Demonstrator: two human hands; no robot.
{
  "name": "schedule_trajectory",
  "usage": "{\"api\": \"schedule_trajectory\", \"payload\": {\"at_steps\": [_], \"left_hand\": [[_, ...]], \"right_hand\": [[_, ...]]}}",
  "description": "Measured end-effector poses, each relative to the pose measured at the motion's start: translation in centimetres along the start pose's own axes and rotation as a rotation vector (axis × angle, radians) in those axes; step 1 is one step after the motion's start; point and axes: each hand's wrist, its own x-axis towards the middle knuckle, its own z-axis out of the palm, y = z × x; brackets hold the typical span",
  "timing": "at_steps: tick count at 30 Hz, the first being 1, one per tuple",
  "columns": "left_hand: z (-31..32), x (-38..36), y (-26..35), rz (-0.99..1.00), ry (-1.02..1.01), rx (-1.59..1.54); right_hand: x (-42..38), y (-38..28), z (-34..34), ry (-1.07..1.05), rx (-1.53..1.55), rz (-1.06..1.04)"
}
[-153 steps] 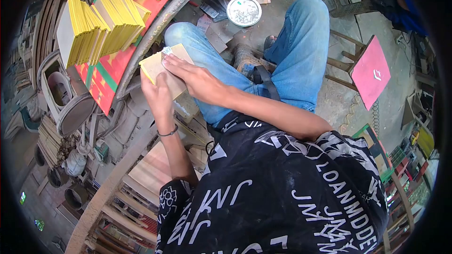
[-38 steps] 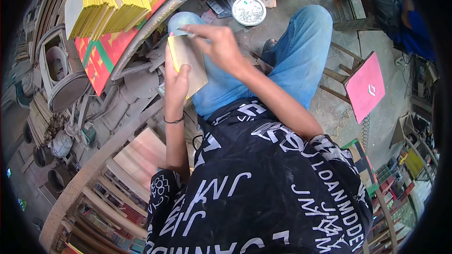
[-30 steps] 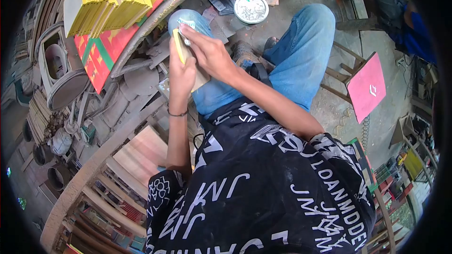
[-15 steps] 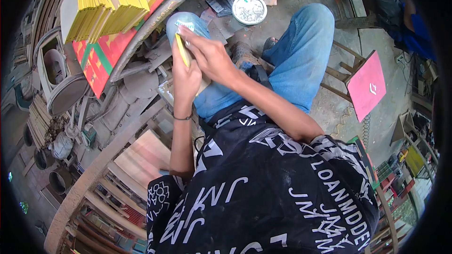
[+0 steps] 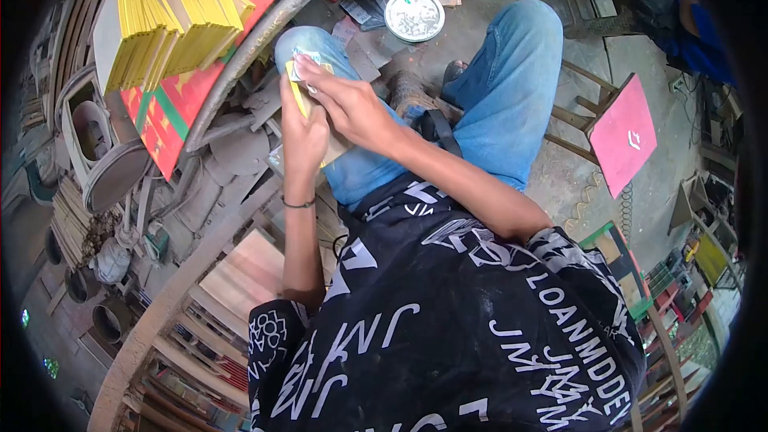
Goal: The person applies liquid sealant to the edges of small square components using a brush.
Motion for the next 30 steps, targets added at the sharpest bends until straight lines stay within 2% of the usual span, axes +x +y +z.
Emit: {"api": "schedule_trajectory", "payload": {"at_steps": [2,4,6,7,9,10,12,14,15,16,18,20,22,24,27,29,30], "left_hand": [[0.2,-0.5,-0.7,0.025,0.027,0.065],[0.4,-0.8,0.5,-0.032,0.016,0.066],[-0.1,-0.7,0.9,-0.086,0.006,0.072],[0.0,-0.7,0.4,-0.026,0.032,-0.020],[-0.5,-0.6,0.2,-0.041,0.026,-0.033],[-0.6,-0.9,0.0,-0.069,0.009,-0.053],[-0.3,-1.4,0.8,-0.111,0.028,-0.012],[-0.1,-1.4,1.9,-0.160,0.027,-0.016],[-0.3,-1.3,1.1,-0.096,0.044,0.018],[-0.6,-1.4,1.1,-0.096,0.046,0.020],[-0.6,-1.5,1.7,-0.185,0.053,-0.043],[-0.4,-1.3,1.8,-0.168,0.042,-0.031],[-0.1,-1.2,2.0,-0.152,0.030,-0.015],[-0.1,-1.2,2.2,-0.171,0.022,-0.004],[-0.5,-1.3,2.3,-0.187,0.020,-0.010],[-1.0,-1.5,2.5,-0.133,0.040,-0.008],[-1.3,-1.6,2.5,-0.084,0.057,-0.006]], "right_hand": [[0.4,0.2,-0.4,0.004,0.043,0.047],[1.7,0.1,-1.0,-0.144,0.108,0.330],[0.9,0.2,-0.4,-0.115,0.101,0.262],[0.0,0.0,-0.1,-0.048,0.049,0.123],[-0.1,-0.1,0.3,0.089,-0.019,-0.082],[0.3,0.6,-0.1,0.086,-0.018,-0.078],[1.7,2.3,-1.9,-0.165,-0.155,0.387],[3.0,3.3,-2.9,0.026,-0.094,0.430],[3.7,3.9,-3.6,-0.012,0.069,0.460],[3.4,4.1,-3.8,-0.013,0.072,0.460],[3.6,2.3,-4.8,0.133,0.766,0.635],[2.9,2.4,-5.8,0.115,0.819,0.683],[2.1,2.1,-6.2,0.159,1.188,0.724],[1.6,2.6,-6.5,0.184,1.197,0.748],[1.4,3.1,-6.9,0.097,1.348,0.721],[1.6,2.6,-7.1,0.077,1.130,0.717],[1.8,2.1,-7.2,0.075,1.130,0.716]]}}
